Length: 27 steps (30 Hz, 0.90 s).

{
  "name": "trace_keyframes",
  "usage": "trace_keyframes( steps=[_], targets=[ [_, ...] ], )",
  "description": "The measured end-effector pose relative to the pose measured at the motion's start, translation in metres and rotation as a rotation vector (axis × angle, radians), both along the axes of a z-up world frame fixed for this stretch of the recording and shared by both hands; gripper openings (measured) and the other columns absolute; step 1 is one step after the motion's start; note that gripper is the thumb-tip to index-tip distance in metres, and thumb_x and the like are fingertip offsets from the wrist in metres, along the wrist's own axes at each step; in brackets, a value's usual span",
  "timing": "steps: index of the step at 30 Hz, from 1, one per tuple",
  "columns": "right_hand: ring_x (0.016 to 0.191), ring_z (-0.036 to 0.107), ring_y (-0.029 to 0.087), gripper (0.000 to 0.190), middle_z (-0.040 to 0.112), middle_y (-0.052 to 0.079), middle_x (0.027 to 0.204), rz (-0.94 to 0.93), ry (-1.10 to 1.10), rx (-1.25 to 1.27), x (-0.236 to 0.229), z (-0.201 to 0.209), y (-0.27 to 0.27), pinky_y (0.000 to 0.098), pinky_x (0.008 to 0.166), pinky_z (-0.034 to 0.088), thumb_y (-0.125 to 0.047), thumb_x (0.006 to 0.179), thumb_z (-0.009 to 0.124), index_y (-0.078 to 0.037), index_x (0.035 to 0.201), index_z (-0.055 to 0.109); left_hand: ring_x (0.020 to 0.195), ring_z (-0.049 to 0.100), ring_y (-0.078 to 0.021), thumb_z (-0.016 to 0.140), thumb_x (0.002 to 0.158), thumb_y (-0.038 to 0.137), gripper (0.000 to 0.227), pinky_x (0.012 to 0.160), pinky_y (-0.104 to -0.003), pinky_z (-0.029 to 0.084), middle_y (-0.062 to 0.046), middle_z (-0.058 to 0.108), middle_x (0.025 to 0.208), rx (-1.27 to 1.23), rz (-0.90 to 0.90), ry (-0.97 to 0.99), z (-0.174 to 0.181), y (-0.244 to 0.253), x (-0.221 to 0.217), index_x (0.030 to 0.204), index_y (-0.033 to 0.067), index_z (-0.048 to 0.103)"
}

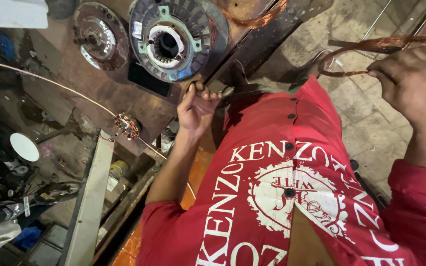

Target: The person holds a bundle of copper wire and twists it repeatedly with both hands to form a tighter, more compact coil. The person continues twisting and adjusting the wire bundle throughout the clip.

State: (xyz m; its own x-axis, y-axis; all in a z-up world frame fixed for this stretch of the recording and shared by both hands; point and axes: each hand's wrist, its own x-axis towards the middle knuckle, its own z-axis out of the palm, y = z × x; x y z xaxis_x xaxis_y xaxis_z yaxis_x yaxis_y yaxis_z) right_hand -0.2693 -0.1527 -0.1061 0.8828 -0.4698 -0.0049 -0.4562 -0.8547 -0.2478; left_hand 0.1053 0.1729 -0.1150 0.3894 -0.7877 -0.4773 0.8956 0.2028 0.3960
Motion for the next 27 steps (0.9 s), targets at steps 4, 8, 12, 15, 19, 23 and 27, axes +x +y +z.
trace_keyframes(
  steps=[4, 8, 12, 15, 19, 23, 27],
  targets=[
    [0.096, 0.063, 0.019, 0.007, 0.071, -0.001, 0.102, 0.0, -0.008, -0.013, -0.003, -0.008, -0.002, 0.0324, 0.093, 0.045, -0.023, 0.106, 0.081, -0.016, 0.106, 0.078, 0.097, 0.063, -0.024, 0.051, 0.11, 0.031, 0.025, 0.105, -0.047, 0.045, -0.005, 0.064, 0.087, -0.018, 0.002, -0.006, -0.001, 0.003, -0.001, 0.105, 0.0086, 0.062],
    [0.098, 0.062, 0.017, 0.006, 0.069, -0.002, 0.105, -0.021, -0.021, 0.031, -0.008, -0.019, -0.004, 0.03, 0.095, 0.045, -0.02, 0.103, 0.076, -0.016, 0.107, 0.074, 0.091, 0.062, -0.0223, 0.055, 0.113, 0.028, 0.025, 0.103, -0.046, 0.048, -0.004, 0.063, 0.084, -0.037, -0.072, -0.183, 0.01, 0.001, -0.003, 0.106, 0.0054, 0.065],
    [0.098, 0.062, 0.016, 0.007, 0.07, -0.002, 0.107, -0.033, -0.044, 0.096, -0.013, -0.025, -0.003, 0.0292, 0.095, 0.045, -0.018, 0.101, 0.075, -0.015, 0.108, 0.074, 0.074, 0.06, -0.0219, 0.058, 0.11, 0.025, 0.024, 0.1, -0.044, 0.051, -0.007, 0.059, 0.075, -0.058, -0.129, -0.386, 0.032, -0.004, -0.006, 0.119, 0.0043, 0.066],
    [0.097, 0.062, 0.017, 0.009, 0.071, -0.001, 0.107, -0.022, -0.048, 0.103, -0.009, -0.024, -0.006, 0.0298, 0.093, 0.045, -0.017, 0.1, 0.075, -0.014, 0.109, 0.075, 0.063, 0.056, -0.0194, 0.058, 0.11, 0.024, 0.034, 0.094, -0.04, 0.052, -0.006, 0.055, 0.067, -0.037, -0.179, -0.489, 0.05, -0.011, -0.007, 0.135, 0.0014, 0.062],
    [0.096, 0.062, 0.019, 0.01, 0.07, 0.0, 0.103, -0.003, -0.05, 0.078, 0.001, -0.02, -0.008, 0.0308, 0.094, 0.046, -0.017, 0.099, 0.076, -0.015, 0.109, 0.078, 0.058, 0.055, -0.0156, 0.057, 0.109, 0.023, 0.043, 0.084, -0.036, 0.054, -0.002, 0.053, 0.062, 0.072, -0.199, -0.476, 0.059, -0.02, -0.007, 0.145, -0.001, 0.054],
    [0.1, 0.062, 0.018, 0.006, 0.07, -0.001, 0.105, 0.007, -0.057, 0.039, 0.01, -0.018, -0.004, 0.032, 0.097, 0.045, -0.019, 0.1, 0.076, -0.015, 0.105, 0.074, 0.068, 0.058, -0.0185, 0.057, 0.108, 0.019, 0.038, 0.085, -0.038, 0.054, -0.005, 0.056, 0.07, 0.189, -0.135, -0.359, 0.034, -0.026, -0.009, 0.139, -0.0033, 0.055],
    [0.105, 0.062, 0.019, 0.01, 0.068, 0.001, 0.106, 0.023, -0.032, 0.06, 0.018, -0.018, -0.003, 0.0331, 0.101, 0.045, -0.021, 0.103, 0.079, -0.013, 0.107, 0.074, 0.066, 0.059, -0.0186, 0.058, 0.107, 0.016, 0.033, 0.077, -0.036, 0.054, -0.007, 0.06, 0.074, 0.318, -0.138, -0.296, -0.009, -0.014, -0.01, 0.131, -0.0065, 0.059]
  ],
)
